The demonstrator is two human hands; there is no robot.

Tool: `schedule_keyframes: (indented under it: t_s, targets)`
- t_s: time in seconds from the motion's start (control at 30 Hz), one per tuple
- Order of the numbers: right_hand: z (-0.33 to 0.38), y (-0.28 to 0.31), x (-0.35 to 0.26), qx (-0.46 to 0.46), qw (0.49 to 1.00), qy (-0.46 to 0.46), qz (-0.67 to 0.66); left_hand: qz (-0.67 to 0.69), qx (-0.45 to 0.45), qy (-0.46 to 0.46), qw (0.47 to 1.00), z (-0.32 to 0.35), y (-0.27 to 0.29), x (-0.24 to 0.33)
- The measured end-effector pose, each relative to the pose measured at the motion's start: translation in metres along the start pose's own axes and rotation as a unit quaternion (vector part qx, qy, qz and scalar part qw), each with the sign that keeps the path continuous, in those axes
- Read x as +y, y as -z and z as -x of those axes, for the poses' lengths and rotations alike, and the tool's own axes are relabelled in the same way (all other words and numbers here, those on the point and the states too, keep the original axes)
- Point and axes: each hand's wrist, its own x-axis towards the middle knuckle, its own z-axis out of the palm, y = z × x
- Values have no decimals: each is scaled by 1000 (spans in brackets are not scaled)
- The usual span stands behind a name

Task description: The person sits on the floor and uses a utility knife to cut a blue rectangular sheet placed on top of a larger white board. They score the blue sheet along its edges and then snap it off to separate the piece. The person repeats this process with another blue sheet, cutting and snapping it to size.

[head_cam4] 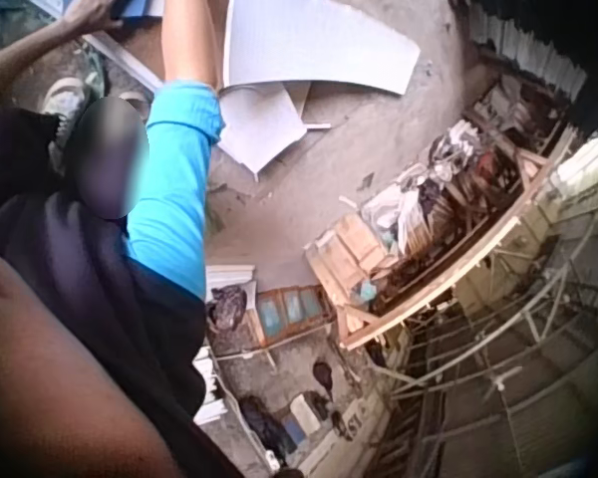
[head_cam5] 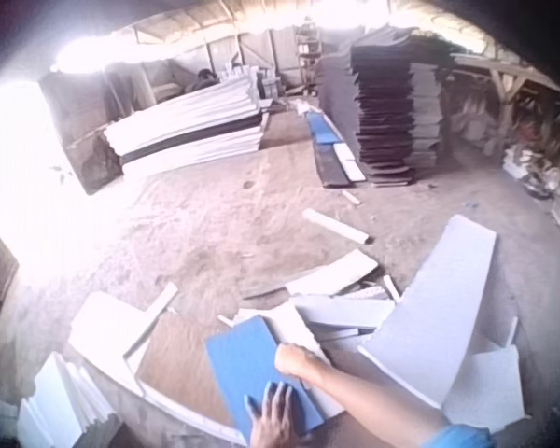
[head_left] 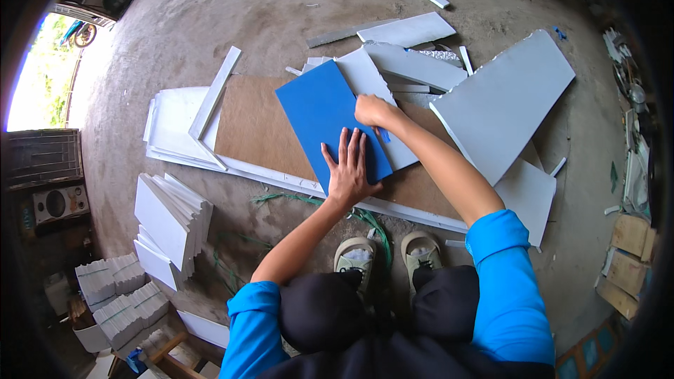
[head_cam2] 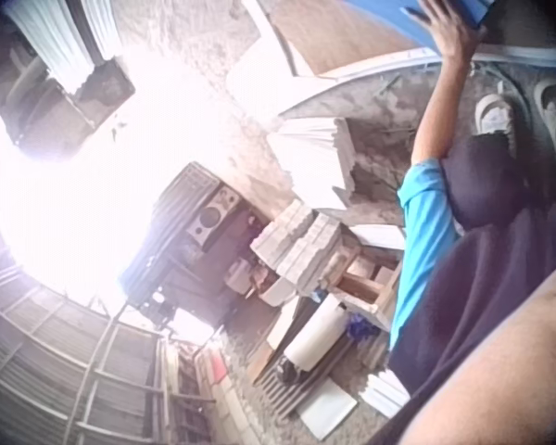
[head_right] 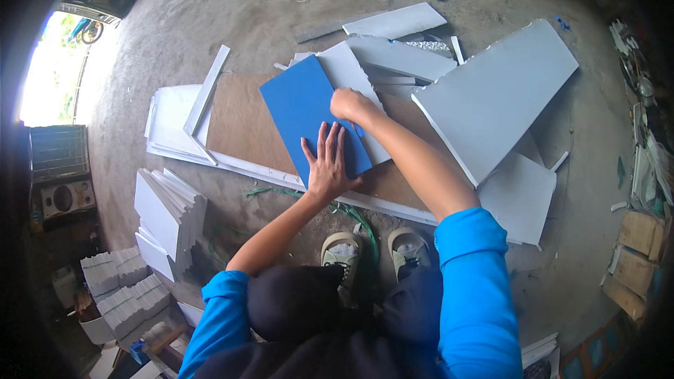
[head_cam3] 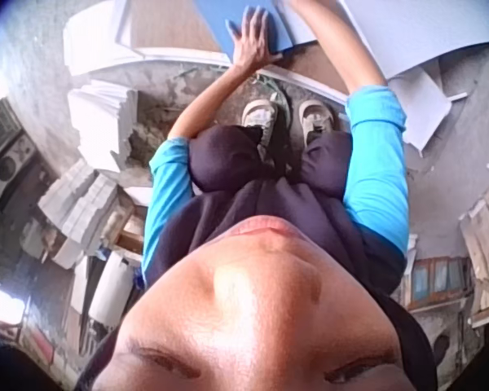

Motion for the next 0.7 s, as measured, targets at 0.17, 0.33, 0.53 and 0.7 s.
schedule_keyframes:
  t_s: [0.17, 0.33, 0.53, 0.7]
  targets:
    - [65, -41, 46, -16, 999, 6, -45, -8, 31, 1, 999, 1, -5, 2]
    - [99, -95, 91, 42, 997, 64, -22, -20, 26, 3, 999, 3, -4, 5]
    - [136, -115, 100, 43, 998, 48, 14, -21, 36, 5, 999, 5, -3, 6]
    - [144, -110, 103, 94, 994, 50, -6, -18, 47, -1, 999, 1, -6, 6]
